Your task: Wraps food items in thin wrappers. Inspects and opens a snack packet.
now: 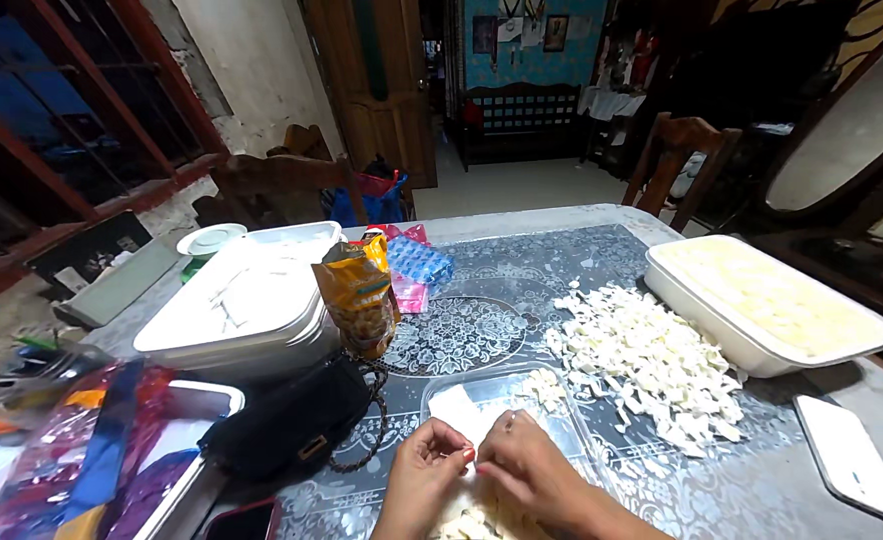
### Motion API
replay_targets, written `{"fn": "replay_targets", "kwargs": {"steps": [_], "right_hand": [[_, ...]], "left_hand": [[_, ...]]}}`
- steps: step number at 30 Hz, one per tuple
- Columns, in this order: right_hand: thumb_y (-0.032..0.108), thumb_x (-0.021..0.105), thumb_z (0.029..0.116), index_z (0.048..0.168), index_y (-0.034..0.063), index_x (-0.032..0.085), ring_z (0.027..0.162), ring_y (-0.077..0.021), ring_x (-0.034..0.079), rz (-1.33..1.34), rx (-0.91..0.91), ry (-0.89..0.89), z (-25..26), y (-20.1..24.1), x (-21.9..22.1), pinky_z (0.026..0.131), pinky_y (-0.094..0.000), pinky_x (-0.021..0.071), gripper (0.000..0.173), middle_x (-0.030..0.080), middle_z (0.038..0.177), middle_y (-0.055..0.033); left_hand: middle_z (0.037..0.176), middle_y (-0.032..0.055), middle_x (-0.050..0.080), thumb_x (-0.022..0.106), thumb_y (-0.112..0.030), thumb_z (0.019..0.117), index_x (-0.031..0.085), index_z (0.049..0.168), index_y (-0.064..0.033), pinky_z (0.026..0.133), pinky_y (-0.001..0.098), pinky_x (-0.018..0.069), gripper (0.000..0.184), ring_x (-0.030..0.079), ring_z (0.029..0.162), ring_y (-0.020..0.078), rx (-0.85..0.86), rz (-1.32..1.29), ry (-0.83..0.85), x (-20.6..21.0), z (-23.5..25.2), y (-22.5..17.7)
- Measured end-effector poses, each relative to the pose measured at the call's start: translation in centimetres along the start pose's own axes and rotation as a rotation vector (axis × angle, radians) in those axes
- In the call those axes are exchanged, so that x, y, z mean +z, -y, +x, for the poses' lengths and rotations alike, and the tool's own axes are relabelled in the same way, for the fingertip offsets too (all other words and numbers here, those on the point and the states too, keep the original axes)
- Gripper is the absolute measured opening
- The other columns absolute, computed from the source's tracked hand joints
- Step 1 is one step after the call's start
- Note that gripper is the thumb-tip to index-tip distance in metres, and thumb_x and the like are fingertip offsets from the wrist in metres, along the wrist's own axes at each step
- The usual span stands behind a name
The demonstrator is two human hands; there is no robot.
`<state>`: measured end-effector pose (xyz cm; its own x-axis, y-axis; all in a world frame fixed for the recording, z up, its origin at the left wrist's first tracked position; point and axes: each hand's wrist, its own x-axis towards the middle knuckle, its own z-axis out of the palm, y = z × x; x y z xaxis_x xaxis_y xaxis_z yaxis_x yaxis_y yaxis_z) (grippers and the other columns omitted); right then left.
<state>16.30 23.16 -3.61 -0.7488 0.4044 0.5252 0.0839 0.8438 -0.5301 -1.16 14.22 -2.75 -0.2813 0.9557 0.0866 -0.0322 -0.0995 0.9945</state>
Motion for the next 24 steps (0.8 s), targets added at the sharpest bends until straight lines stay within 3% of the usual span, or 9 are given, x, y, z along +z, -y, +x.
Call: {"fn": "replay_targets", "kwargs": {"steps": [2,4,7,11,14,16,19,22,24], "right_hand": [[0.015,0.064,0.0926,0.086,0.0118,0.07,0.094,-0.0212,0.07,-0.222,-0.225,-0.072,-0.1,-0.1,1.0,0.094,-0.0415,0.0486,0.01,0.072,0.084,-0.0033],[0.017,0.06,0.0944,0.081,0.0175,0.064,0.099,-0.0177,0.067,-0.417,-0.302,-0.188,0.0,-0.3,0.9,0.103,-0.0394,0.0429,0.014,0.071,0.085,0.0008],[0.013,0.062,0.0903,0.077,0.0124,0.066,0.094,-0.0235,0.071,-0.683,-0.108,-0.37,0.4,-1.3,-1.4,0.097,-0.0472,0.0488,0.014,0.073,0.085,-0.0049],[-0.002,0.066,0.0841,0.08,0.0017,0.068,0.088,-0.0403,0.071,-0.901,0.227,-0.423,0.8,-3.7,-5.5,0.081,-0.0594,0.0515,0.007,0.07,0.082,-0.018],[-0.004,0.069,0.0829,0.09,-0.0017,0.073,0.094,-0.0461,0.068,-0.606,0.418,-0.167,0.6,-2.9,-5.7,0.085,-0.0645,0.0497,0.009,0.071,0.091,-0.0232],[0.008,0.07,0.0913,0.103,-0.0033,0.074,0.103,-0.0438,0.066,-0.279,0.552,0.139,1.0,-1.7,-5.1,0.098,-0.0622,0.0443,0.017,0.071,0.101,-0.0238],[0.026,0.07,0.0963,0.106,-0.0021,0.074,0.106,-0.0383,0.065,-0.102,0.595,0.4,1.2,-0.9,-3.1,0.103,-0.0563,0.0423,0.03,0.072,0.102,-0.0211],[0.024,0.069,0.0972,0.108,-0.0038,0.071,0.109,-0.0387,0.063,-0.063,0.638,0.473,1.3,-0.5,-2.3,0.1,-0.0531,0.0458,0.03,0.068,0.106,-0.0231],[0.019,0.069,0.0972,0.106,-0.0048,0.07,0.101,-0.035,0.066,0.04,0.661,0.389,1.3,-0.5,-2.5,0.093,-0.0513,0.0499,0.026,0.069,0.101,-0.0216]], "left_hand": [[0.083,0.0023,0.069,0.067,-0.002,0.0884,0.066,0.095,-0.0006,0.066,0.025,0.0583,0.006,0.067,0.069,0.0081,0.038,0.301,0.027,-0.3,0.0,0.0],[0.088,0.0148,0.071,0.066,-0.006,0.0902,0.07,0.102,0.0048,0.073,0.0422,0.0588,0.016,0.07,0.077,0.0243,0.123,0.662,0.131,-0.4,-0.5,-0.3],[0.103,0.0235,0.07,0.074,-0.017,0.0888,0.072,0.105,0.0062,0.086,0.056,0.0555,0.028,0.069,0.099,0.0408,0.119,0.931,0.368,-0.5,-1.1,-0.8],[0.104,0.0221,0.071,0.062,-0.009,0.0947,0.075,0.099,0.0056,0.087,0.0519,0.0563,0.02,0.069,0.101,0.0394,0.122,1.025,0.442,-0.1,-1.5,-0.6],[0.098,0.0222,0.072,0.059,-0.01,0.0984,0.075,0.095,0.0063,0.086,0.0519,0.0563,0.023,0.071,0.097,0.0391,0.155,1.0,0.418,0.1,-1.5,-0.4],[0.095,0.0217,0.073,0.063,-0.009,0.0966,0.076,0.094,0.0062,0.085,0.0526,0.0565,0.02,0.072,0.093,0.0383,0.144,0.952,0.397,-0.1,-1.3,-0.4],[0.088,0.0196,0.072,0.067,-0.009,0.0937,0.073,0.094,0.0053,0.081,0.0531,0.0562,0.016,0.072,0.085,0.0343,0.021,0.851,0.396,-0.6,-0.8,-0.5],[0.089,0.0174,0.072,0.064,-0.014,0.0987,0.071,0.101,0.0044,0.082,0.049,0.0572,0.02,0.072,0.083,0.0298,-0.078,0.751,0.341,-1.2,-0.2,-0.9],[0.08,0.011,0.068,0.06,-0.014,0.1007,0.068,0.106,0.0028,0.072,0.0431,0.0548,0.019,0.065,0.072,0.0222,-0.086,0.655,0.222,-1.5,0.0,-0.9]]}}
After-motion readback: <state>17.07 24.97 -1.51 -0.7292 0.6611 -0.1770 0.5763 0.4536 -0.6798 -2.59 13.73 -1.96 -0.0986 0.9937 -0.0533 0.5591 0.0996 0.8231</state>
